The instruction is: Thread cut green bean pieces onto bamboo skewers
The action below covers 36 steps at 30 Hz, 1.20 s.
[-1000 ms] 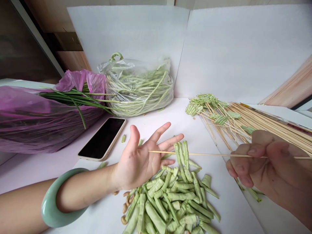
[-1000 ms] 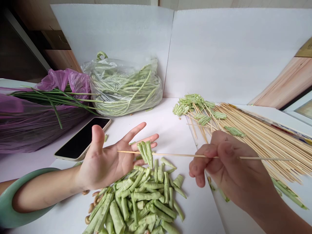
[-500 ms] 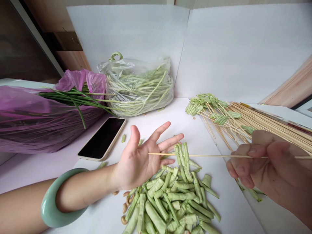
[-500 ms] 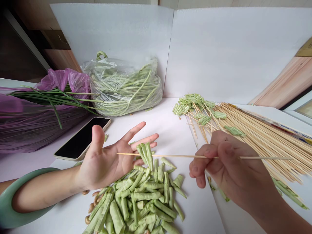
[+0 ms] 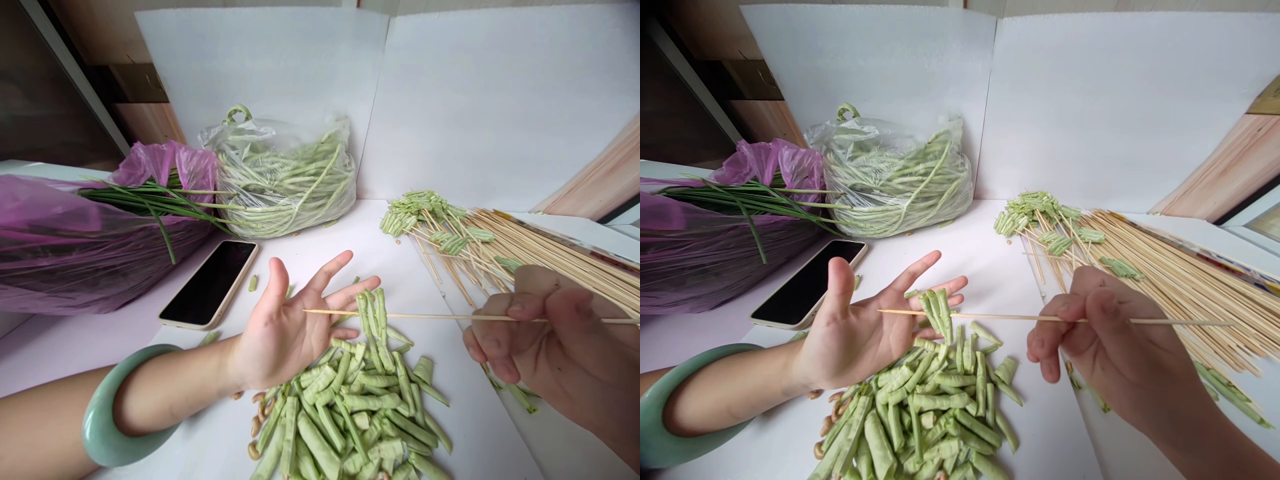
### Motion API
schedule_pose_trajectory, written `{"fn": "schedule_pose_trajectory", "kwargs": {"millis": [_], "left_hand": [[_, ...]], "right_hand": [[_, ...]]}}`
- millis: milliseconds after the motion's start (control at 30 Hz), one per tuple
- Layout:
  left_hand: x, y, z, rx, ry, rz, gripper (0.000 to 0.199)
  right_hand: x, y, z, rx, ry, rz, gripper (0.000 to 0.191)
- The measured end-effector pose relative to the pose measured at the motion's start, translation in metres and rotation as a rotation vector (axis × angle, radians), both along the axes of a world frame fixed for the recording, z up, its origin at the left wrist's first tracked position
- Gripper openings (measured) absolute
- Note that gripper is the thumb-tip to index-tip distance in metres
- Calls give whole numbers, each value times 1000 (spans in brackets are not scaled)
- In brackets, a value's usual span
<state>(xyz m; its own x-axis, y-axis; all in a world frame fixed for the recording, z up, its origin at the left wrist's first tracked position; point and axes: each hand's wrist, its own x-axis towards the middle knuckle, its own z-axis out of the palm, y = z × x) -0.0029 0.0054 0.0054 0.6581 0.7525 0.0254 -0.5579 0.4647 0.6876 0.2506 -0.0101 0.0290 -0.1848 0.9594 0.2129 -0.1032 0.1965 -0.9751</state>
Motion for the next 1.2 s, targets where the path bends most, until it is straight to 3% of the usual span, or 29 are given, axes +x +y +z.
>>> {"fn": "schedule_pose_trajectory", "kwargs": {"millis": [400,567,633,733,1000,1067,1200], "left_hand": [[1,0,-2,-1,-37,3,82],[4,4,-4,56,96,133,45],[4,5,-5,117,266,195,28],[3,4,-5,251,519,234,19],[-2,-3,0,954,1055,149,22],[-1,-2,0,995,1080,126,18],[-1,-1,-3,921,1057,134,14]], "right_hand": [[1,0,4,17,-9,-60,33],[5,0,4,-38,91,-238,33],[6,0,4,-55,150,-296,31],[7,0,4,-76,205,-341,30],[11,3,-2,-53,214,-366,31],[11,4,-2,-38,221,-366,29],[10,4,0,-37,194,-363,29]]}}
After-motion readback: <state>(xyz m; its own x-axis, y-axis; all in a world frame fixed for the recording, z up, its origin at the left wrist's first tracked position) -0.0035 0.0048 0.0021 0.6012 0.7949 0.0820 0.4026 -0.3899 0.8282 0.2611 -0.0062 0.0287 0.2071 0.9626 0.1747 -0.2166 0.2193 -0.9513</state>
